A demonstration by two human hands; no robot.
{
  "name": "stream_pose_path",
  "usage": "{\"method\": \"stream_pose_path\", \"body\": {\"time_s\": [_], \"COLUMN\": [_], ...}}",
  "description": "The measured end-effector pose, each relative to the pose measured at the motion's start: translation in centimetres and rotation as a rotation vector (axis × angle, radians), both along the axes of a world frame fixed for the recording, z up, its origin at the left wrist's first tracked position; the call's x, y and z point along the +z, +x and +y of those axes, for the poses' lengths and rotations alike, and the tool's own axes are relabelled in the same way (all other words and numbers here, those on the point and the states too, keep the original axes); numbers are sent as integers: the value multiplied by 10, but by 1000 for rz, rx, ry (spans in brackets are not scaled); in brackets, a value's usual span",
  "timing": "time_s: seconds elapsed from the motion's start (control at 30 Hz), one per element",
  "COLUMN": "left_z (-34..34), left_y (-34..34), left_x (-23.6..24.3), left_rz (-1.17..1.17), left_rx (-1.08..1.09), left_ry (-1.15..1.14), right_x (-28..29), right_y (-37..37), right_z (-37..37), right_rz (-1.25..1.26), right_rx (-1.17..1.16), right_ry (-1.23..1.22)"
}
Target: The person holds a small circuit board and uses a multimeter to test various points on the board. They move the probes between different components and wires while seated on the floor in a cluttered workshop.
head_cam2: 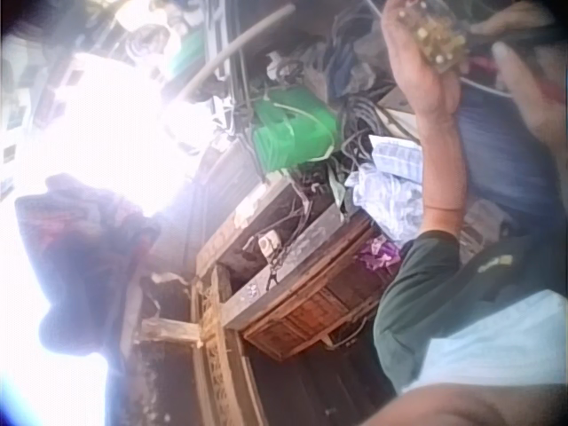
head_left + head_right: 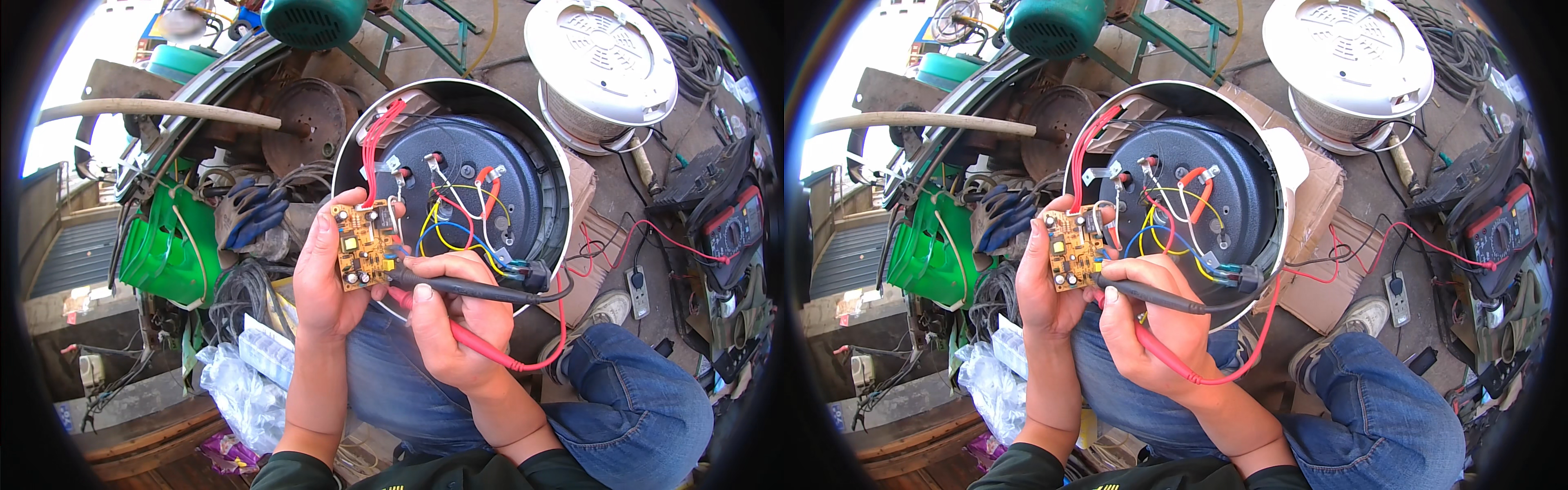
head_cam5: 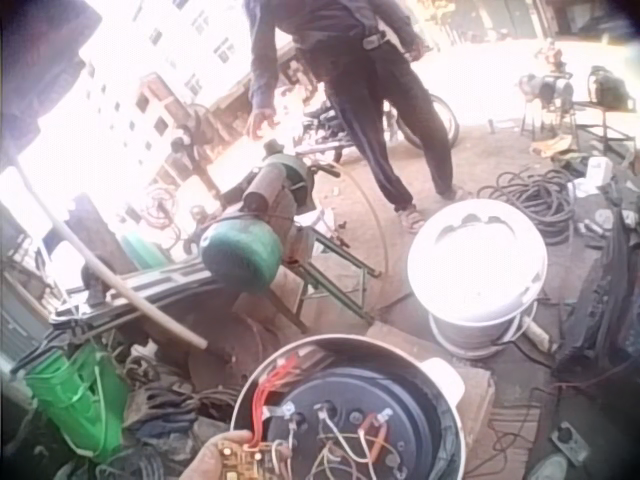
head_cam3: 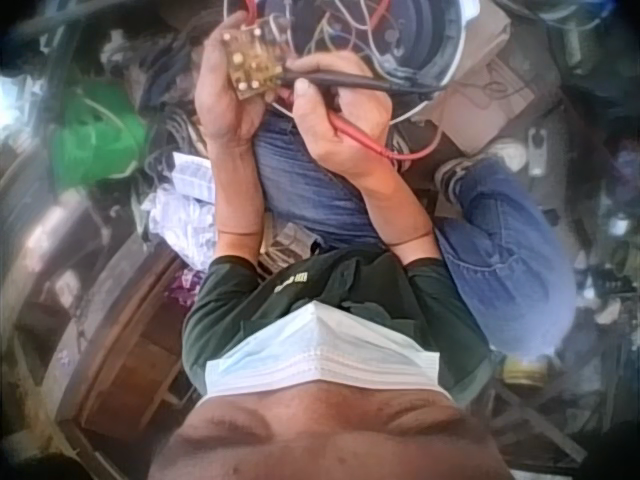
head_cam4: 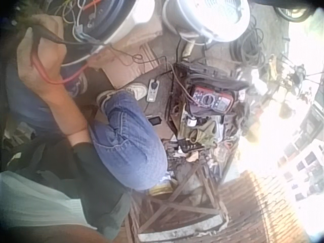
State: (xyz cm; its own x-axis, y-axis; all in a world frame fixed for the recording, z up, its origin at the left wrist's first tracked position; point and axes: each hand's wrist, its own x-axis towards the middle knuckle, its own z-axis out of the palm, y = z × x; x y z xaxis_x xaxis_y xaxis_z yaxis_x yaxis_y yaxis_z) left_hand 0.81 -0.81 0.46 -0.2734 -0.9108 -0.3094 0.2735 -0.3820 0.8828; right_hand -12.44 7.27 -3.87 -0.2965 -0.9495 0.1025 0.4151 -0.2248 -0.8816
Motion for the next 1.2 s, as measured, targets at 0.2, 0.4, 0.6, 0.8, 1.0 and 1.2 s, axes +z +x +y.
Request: {"method": "stream_pose_path", "body": {"time_s": [0.2, 0.4, 0.6, 0.8, 1.0, 1.2], "left_z": [0, 0, 0, -1, -4, -5], "left_y": [0, -2, 1, 1, 4, 2], "left_x": [0, 1, 0, -2, 8, 9], "left_rz": [-20, -22, -2, 35, 56, 146], "left_rx": [8, 9, -13, -47, -194, -61], "left_ry": [-3, 0, 15, 15, 14, 128], "right_x": [0, 1, 1, 2, 16, 23], "right_y": [1, -1, -1, -1, -19, -52], "right_z": [0, 0, 1, 2, -2, -39], "right_rz": [-21, -6, -4, -66, -243, 9], "right_rx": [13, 14, 9, -10, -155, -51], "right_ry": [11, 10, 4, 31, 21, -267]}}
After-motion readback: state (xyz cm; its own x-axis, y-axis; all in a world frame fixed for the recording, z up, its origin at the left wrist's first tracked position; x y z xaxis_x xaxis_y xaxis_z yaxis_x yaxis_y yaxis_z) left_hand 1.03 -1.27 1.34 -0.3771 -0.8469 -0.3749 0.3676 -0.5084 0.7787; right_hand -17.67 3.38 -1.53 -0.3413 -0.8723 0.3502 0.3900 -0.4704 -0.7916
